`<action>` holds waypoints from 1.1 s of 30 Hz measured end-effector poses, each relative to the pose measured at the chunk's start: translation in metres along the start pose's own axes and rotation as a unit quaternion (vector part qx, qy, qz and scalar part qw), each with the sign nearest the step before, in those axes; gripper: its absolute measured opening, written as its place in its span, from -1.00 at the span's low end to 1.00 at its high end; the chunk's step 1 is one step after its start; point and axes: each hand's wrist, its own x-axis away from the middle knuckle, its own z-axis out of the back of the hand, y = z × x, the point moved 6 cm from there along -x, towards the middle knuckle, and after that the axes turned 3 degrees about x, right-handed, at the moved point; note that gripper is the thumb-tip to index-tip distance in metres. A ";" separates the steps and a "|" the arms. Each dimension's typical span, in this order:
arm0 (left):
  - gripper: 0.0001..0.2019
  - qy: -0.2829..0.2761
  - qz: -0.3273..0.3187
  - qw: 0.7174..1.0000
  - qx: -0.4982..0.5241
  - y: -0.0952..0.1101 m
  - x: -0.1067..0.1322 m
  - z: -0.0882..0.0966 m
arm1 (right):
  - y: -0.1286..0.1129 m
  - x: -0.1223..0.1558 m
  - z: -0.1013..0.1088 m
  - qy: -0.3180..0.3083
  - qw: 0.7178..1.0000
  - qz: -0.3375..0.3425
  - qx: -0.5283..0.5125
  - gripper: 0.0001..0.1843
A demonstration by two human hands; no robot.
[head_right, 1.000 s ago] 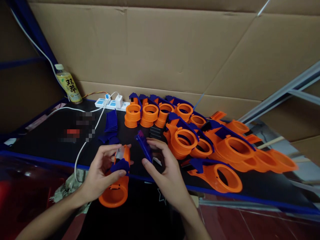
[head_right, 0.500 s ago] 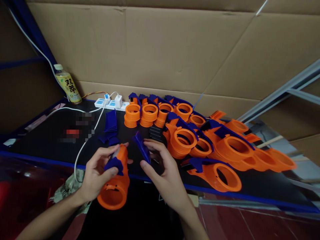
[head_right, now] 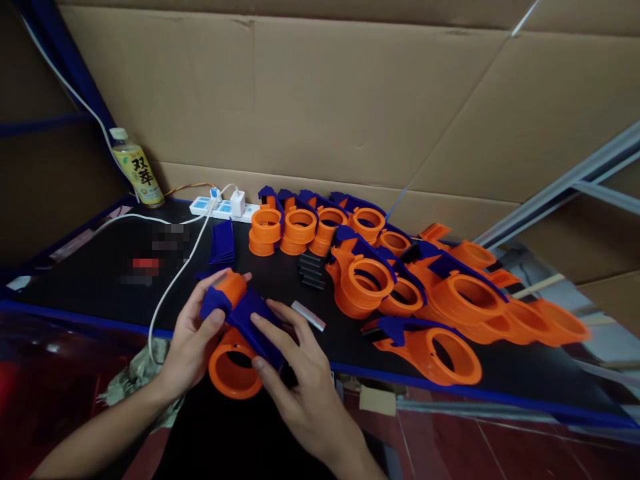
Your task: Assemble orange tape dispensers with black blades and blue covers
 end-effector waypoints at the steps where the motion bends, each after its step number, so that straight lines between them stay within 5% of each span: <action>1: -0.43 -0.005 0.007 1.000 0.011 -0.002 0.000 -0.001 | 0.001 0.000 0.000 0.004 1.000 0.000 0.001 -0.46; 16: -0.36 0.006 0.020 1.000 0.010 -0.006 0.005 0.000 | 0.006 0.001 0.000 0.002 0.998 -0.021 -0.059 -0.48; 20: -0.33 -0.020 0.005 0.999 -0.025 -0.001 0.006 -0.003 | 0.010 0.001 -0.002 -0.004 0.988 -0.056 -0.143 -0.57; 26: -0.31 -0.065 -0.010 0.996 -0.055 0.002 0.013 -0.013 | 0.024 -0.007 -0.009 0.090 0.919 -0.158 -0.350 -0.85; 33: -0.35 -0.120 -0.010 0.992 -0.025 0.003 0.015 -0.014 | 0.027 -0.012 -0.022 0.068 0.836 -0.224 -0.497 -0.76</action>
